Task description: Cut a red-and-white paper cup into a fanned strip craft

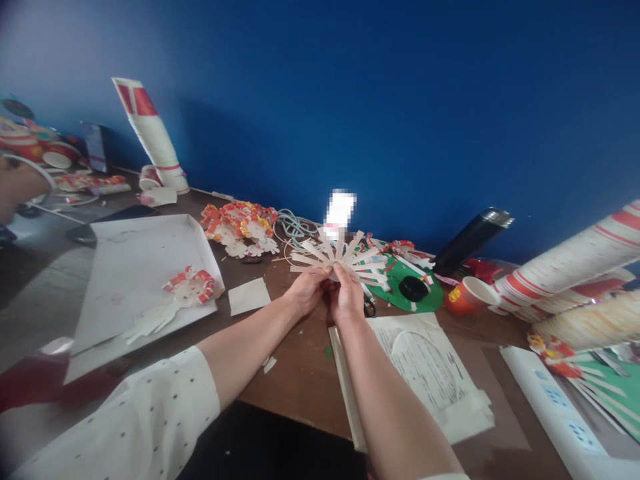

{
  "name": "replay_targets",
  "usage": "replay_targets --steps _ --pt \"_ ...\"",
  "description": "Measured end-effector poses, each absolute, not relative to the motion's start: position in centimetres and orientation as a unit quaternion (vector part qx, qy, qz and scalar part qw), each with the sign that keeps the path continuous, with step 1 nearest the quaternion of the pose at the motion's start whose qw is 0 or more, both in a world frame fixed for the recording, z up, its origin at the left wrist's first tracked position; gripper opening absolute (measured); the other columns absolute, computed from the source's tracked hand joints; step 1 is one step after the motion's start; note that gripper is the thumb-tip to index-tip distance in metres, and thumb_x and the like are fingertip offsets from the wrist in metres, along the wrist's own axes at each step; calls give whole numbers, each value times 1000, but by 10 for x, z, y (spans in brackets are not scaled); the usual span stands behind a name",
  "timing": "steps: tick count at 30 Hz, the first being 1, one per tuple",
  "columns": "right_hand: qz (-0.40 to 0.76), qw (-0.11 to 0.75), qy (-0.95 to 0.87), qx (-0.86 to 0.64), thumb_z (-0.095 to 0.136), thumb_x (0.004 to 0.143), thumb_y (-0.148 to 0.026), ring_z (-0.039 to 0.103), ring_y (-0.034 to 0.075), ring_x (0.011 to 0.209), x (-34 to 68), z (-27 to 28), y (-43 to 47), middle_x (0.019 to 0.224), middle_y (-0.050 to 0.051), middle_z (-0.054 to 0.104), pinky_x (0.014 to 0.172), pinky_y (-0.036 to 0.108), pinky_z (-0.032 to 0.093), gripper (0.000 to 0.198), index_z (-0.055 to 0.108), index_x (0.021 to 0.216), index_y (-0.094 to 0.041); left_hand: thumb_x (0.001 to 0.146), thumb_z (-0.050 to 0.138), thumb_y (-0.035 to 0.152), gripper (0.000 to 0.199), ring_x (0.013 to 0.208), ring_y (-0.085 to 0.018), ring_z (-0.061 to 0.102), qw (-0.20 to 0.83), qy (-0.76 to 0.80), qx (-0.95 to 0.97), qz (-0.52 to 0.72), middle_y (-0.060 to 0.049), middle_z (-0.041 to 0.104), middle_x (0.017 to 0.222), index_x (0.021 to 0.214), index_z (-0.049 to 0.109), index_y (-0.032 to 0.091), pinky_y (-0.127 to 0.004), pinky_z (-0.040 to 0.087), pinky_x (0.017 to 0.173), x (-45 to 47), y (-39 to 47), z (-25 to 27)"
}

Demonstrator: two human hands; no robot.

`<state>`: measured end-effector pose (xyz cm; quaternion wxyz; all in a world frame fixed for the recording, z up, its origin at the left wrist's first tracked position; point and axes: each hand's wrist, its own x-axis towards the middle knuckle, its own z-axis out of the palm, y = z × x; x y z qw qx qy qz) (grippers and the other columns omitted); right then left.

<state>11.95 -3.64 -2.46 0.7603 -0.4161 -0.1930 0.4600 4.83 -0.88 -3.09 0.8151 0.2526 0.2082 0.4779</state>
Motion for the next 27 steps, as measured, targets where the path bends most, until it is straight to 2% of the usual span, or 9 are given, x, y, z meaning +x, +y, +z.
replay_targets --steps 7,12,16,22,27 --pt "475 754 -175 -418 81 57 -28 47 6 45 118 -21 -38 63 -7 63 40 19 38 27 63 76 -21 63 78 20 18 53 -9 45 819 211 248 472 0 55 57 62 61 12 -27 34 58 47 -11 -26" --pt "475 758 -153 -419 82 56 -30 49 8 46 120 -20 -38 60 -6 63 41 20 41 26 62 71 -20 67 75 19 17 51 -8 44 823 214 240 467 0 55 56 62 61 13 -27 34 57 46 -11 -24" --pt "479 759 -166 -408 81 58 -28 51 8 48 121 -21 -37 62 -7 63 43 20 43 26 61 73 -21 67 76 17 14 54 -9 49 828 215 227 465 -1 59 59 64 63 12 -27 37 60 47 -10 -24" --pt "477 765 -177 -395 79 59 -26 54 8 51 120 -21 -35 65 -5 66 43 20 40 24 63 75 -20 67 76 15 14 56 -9 51 832 207 223 464 -1 60 59 64 63 12 -26 40 62 48 -10 -27" --pt "489 759 -157 -400 75 61 -23 51 9 49 122 -20 -35 61 -5 64 44 22 40 16 63 71 -19 73 71 12 10 56 -10 52 833 228 205 460 -2 61 62 68 62 12 -25 41 60 45 -8 -26"
